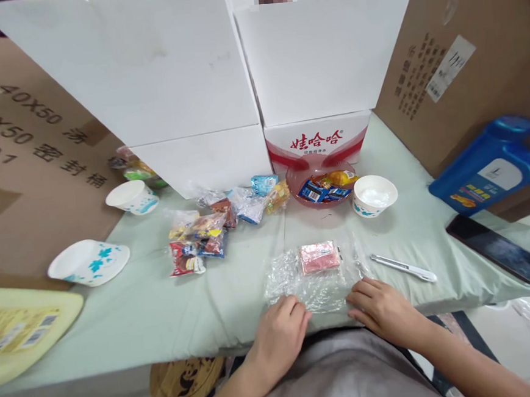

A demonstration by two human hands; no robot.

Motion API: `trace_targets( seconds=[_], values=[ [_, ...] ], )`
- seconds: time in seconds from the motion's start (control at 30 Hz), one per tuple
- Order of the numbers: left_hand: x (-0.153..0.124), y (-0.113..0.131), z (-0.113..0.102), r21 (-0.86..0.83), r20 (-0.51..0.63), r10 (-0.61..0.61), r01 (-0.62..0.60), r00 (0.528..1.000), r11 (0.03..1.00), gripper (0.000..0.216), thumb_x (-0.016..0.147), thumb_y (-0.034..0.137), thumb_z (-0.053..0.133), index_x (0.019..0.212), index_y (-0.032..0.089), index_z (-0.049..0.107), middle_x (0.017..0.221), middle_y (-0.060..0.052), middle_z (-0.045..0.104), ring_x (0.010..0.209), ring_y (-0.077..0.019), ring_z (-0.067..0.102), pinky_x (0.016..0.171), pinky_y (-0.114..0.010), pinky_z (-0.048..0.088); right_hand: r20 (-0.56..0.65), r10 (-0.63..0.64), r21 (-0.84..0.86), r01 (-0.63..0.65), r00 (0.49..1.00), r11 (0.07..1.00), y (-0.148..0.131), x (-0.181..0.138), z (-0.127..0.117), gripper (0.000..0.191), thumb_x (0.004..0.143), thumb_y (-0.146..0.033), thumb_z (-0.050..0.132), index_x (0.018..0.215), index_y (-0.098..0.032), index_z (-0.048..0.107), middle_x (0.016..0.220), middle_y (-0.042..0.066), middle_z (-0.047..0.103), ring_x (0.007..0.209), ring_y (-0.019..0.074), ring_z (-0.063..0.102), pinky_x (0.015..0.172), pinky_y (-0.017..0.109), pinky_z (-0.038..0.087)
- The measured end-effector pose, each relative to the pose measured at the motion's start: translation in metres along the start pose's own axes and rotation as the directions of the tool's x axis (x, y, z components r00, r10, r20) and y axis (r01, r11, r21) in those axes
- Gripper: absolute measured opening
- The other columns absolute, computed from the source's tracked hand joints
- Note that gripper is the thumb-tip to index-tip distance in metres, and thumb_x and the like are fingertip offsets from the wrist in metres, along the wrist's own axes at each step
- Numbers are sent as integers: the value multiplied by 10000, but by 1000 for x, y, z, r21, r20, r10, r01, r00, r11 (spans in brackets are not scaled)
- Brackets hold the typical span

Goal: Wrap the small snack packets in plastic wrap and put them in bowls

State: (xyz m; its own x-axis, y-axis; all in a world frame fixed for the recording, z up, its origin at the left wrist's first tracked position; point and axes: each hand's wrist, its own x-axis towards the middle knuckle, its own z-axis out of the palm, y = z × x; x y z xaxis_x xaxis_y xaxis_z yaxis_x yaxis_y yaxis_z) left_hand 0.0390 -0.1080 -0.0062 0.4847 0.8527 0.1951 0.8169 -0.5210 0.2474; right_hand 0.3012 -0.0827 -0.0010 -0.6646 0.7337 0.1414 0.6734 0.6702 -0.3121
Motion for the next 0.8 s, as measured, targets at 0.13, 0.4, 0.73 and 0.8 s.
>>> trace_targets(
  seconds=[0.13,0.4,0.73,0.8],
  values=[
    [15,-11,-1,115,-103,-58,70,993,991,199,920,101,452,955,167,636,1033,-91,671,875,-225,637,766,-367,556,-116,64,-132,-79,991,988,9,15,-3,284,996,-249,384,948,-177,655,833,79,630,784,199,582,718,335,483],
    [42,-24,-6,132,-295,-136,181,946,975,478,918,191,495,1390,155,426,1464,-190,434,1125,-311,590,908,-459,516,-315,124,-144,-176,941,974,24,44,0,422,975,-231,393,1388,-161,437,1322,161,557,1183,289,528,962,475,483],
    [54,-45,28,-45,32,-121,123,992,991,881,799,549,654,1511,244,236,1560,-136,309,1466,-368,170,1145,-627,164,-32,-6,-57,5,999,998,22,85,4,520,831,-205,613,1343,-182,524,1391,149,511,1274,330,438,1040,513,386],
    [52,-46,32,-48,57,-142,145,988,988,938,775,559,676,1521,245,203,1571,-137,283,1471,-366,150,1151,-629,138,13,14,-29,-13,1000,999,30,92,6,552,804,-163,604,1350,-180,520,1380,151,518,1236,317,469,1017,489,404]
  ],
)
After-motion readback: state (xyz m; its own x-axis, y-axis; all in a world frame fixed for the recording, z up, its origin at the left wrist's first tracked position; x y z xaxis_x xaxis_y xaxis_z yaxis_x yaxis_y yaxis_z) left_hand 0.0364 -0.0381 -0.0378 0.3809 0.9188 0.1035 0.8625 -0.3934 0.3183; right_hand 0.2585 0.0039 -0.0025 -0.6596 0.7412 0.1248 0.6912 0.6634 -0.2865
